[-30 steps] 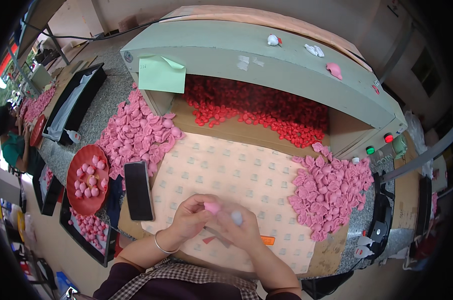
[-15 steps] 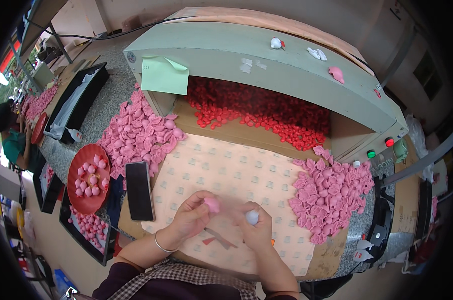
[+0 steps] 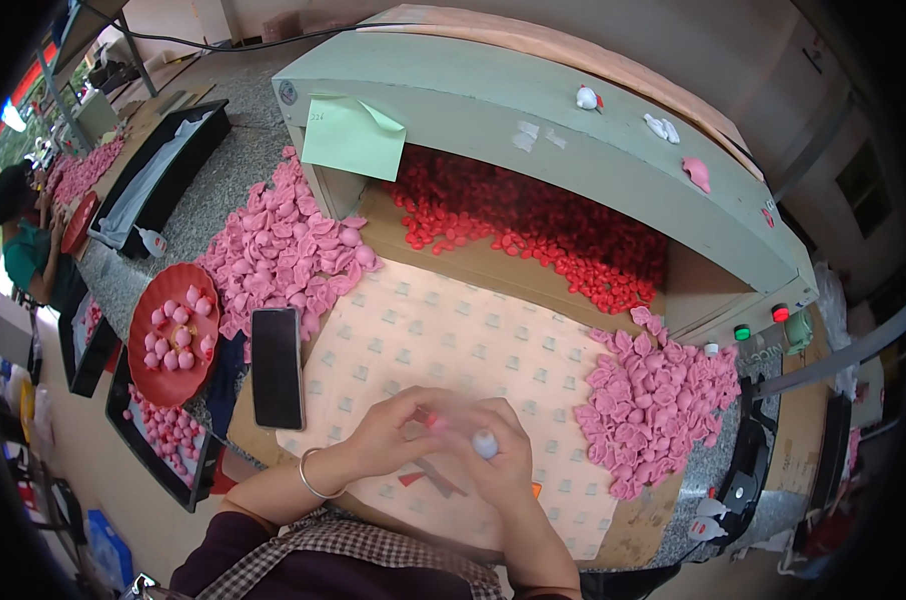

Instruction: The person assembles small pink and white toy components using glue from a bottle.

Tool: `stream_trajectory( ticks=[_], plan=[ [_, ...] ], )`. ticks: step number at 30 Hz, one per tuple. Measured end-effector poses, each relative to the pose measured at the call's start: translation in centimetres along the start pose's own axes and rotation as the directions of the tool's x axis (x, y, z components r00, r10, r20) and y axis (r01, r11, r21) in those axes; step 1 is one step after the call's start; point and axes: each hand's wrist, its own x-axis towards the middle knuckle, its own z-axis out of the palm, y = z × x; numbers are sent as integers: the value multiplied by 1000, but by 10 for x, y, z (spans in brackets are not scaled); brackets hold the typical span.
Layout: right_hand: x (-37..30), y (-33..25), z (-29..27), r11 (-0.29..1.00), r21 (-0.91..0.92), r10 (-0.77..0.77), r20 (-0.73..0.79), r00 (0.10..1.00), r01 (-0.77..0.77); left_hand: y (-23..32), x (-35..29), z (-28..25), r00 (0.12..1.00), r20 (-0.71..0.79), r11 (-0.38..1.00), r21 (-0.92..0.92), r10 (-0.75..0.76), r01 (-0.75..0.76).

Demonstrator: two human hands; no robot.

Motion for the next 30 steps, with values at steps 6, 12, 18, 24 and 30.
stream_trajectory(
  ticks=[6, 12, 18, 24, 30],
  plan=[
    [0, 8, 0, 979, -198, -41, 72, 997, 55, -3, -1, -4, 996, -61, 990, 117, -71, 78],
    [-3, 14, 4, 988, 126, 85, -1, 996, -84, -12, -2, -2, 999, -27, 937, -350, -22, 11],
    [-3, 15, 3, 969, 216, 119, 4, 993, -117, -1, -2, -6, 995, -93, 998, -46, 33, -37],
    [-2, 19, 0, 983, 176, 58, -3, 998, -57, -2, -2, -7, 986, -135, 994, 54, 102, -95],
    [-1, 8, 3, 998, 56, -10, 32, 999, 8, -3, -1, -7, 989, -77, 991, 42, 128, -125]
  ],
)
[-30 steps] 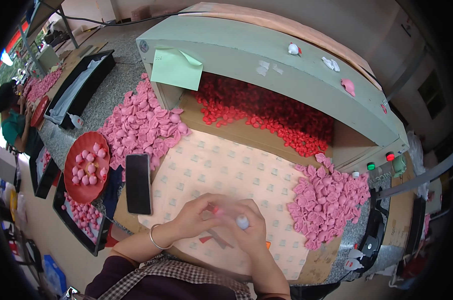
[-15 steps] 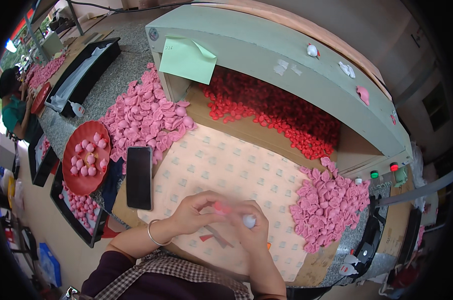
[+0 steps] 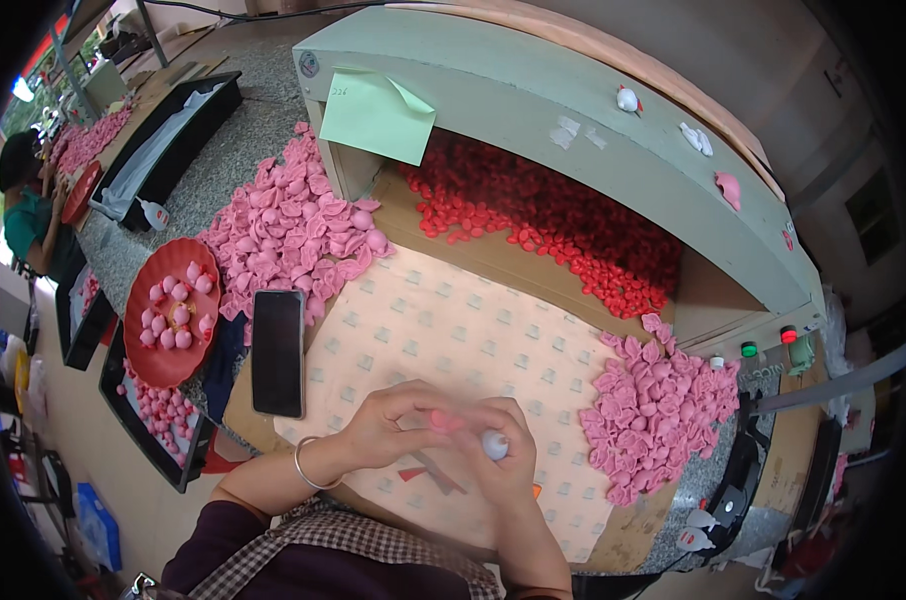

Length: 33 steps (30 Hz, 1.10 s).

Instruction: The person assembles small pink and white toy components using glue from a bottle.

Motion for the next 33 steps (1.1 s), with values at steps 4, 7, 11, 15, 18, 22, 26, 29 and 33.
stream_trajectory(
  ticks=[4, 7, 11, 15, 18, 22, 26, 29, 33],
  plan=[
    [-3, 2, 1, 999, -26, -42, -30, 999, 41, -5, 1, 0, 979, 121, 923, -333, -163, 194],
    [-3, 4, -2, 979, -117, -163, 20, 986, 164, 0, 1, -1, 950, 203, 821, -482, -236, 306],
    [-2, 2, -5, 965, -152, -203, 82, 976, 214, -2, -2, 1, 944, 204, 762, -556, -260, 330],
    [-3, -4, -1, 993, -57, -105, 11, 994, 105, -6, -4, 3, 967, 160, 798, -547, -199, 254],
    [-3, -1, -3, 995, -54, -88, 21, 996, 89, -7, -4, 3, 979, 120, 844, -496, -164, 202],
    [-1, 4, -3, 1000, 18, 1, 40, 999, -2, -4, -1, -2, 997, 53, 978, -198, -58, 67],
    [1, 15, -8, 983, 160, 81, 84, 993, -94, -3, 0, -1, 999, 22, 999, -3, 43, -42],
    [2, 17, -7, 932, 328, 123, 113, 986, -154, 0, 1, 0, 999, 13, 999, -44, 31, -31],
    [3, 17, -6, 906, 381, 139, 146, 979, -185, -1, 0, -1, 1000, 27, 998, -57, 11, -10]
  ],
)
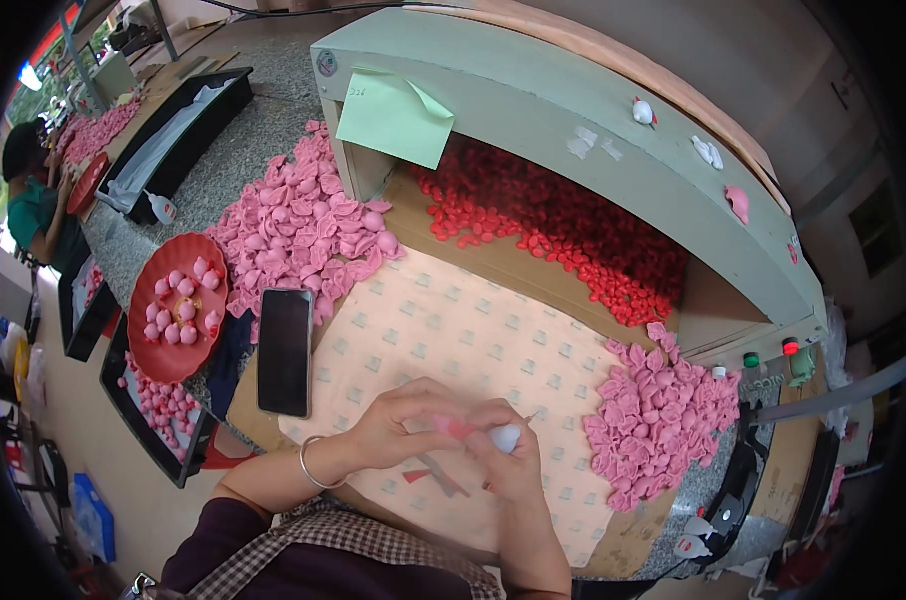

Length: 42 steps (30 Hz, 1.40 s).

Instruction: The person assembles small pink and white toy components using glue from a bottle.

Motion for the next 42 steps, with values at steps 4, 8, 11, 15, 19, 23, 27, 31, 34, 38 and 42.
stream_trajectory(
  ticks=[4, 8, 11, 15, 19, 23, 27, 31, 34, 38, 42],
  plan=[
    [-1, 1, -1, 999, 51, 4, -13, 1000, -3, -1, 1, 0, 1000, 12, 1000, 20, 9, -9],
    [-2, -6, 7, 989, 142, -15, -115, 993, 31, -6, -2, 3, 990, 32, 929, -343, -135, 138],
    [-8, -5, 3, 991, -86, -119, -208, 971, 103, -2, -2, 1, 955, 105, 815, -501, -279, 293],
    [-9, -4, 6, 950, -253, -227, -162, 960, 182, -4, -1, 1, 948, 130, 787, -532, -289, 313],
    [-5, -13, 19, 688, -674, -352, 13, 936, 268, -9, -4, 4, 918, 125, 626, -696, -377, 352],
    [-3, -7, 25, 597, -726, -436, 63, 898, 341, -16, -5, 6, 929, 117, 521, -800, -352, 298],
    [-3, 1, 22, 564, -736, -485, 72, 871, 375, -19, -6, 7, 936, 118, 531, -797, -331, 288],
    [-4, -7, 24, 649, -678, -432, 46, 900, 346, -16, -7, 4, 940, 124, 582, -757, -319, 297],
    [-4, -9, 20, 727, -594, -415, 22, 910, 346, -3, -3, 2, 949, 115, 702, -648, -295, 297],
    [-5, -6, 10, 754, -544, -409, 50, 911, 368, -7, -3, 4, 990, 50, 876, -461, -133, 141],
    [-6, -7, 16, 884, -426, -268, -119, 956, 194, -9, -2, 3, 999, 44, 974, -227, 13, -3]
  ],
)
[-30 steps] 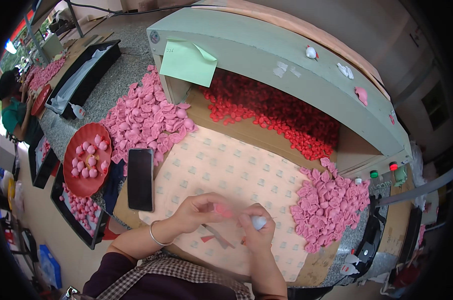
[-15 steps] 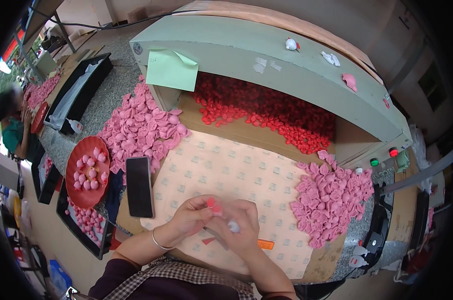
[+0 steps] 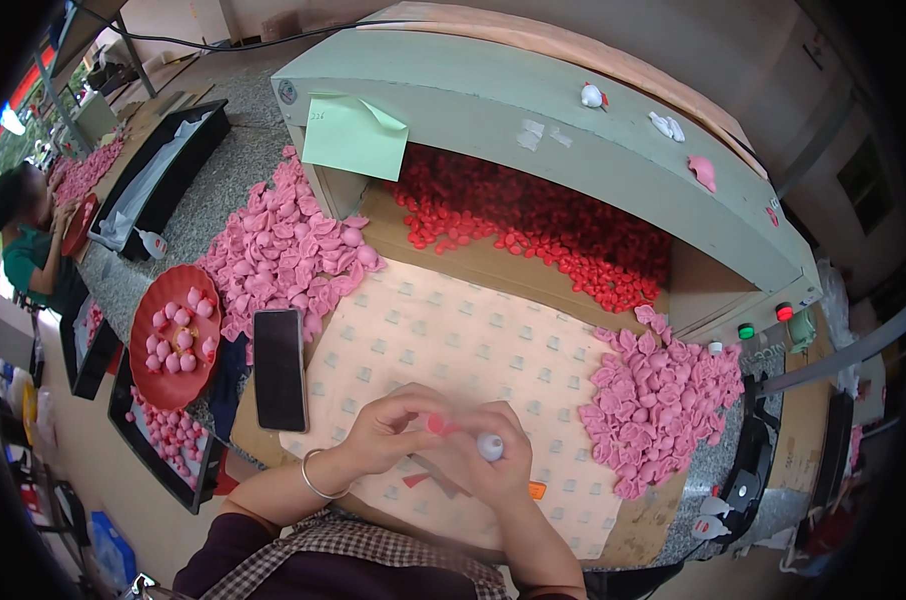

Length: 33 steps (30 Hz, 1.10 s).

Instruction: The person assembles small pink and white toy components using glue from a bottle.

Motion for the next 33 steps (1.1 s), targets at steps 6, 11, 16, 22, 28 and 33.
stream_trajectory(
  ticks=[6, 11, 16, 22, 28, 33],
  plan=[
    [-1, 9, -2, 998, -26, -57, -8, 998, 57, -2, 0, 6, 990, -69, 975, -196, -124, 109],
    [4, -8, 7, 737, -502, -460, 120, 880, 453, 7, 2, 2, 932, -12, 844, -430, -361, 321],
    [-5, 5, -1, 859, -370, -372, 26, 928, 354, 1, 0, -1, 959, -6, 869, -424, -284, 254],
    [-2, 10, -3, 975, -166, -154, -37, 987, 146, -8, -1, 2, 985, 20, 854, -496, -173, 160],
    [-1, 8, -2, 940, -243, -247, 4, 969, 241, -10, 0, -2, 989, 68, 892, -426, -133, 149],
    [-1, 12, -8, 981, -145, -131, -8, 991, 129, -2, 2, -1, 991, 43, 908, -396, -130, 137]
  ],
)
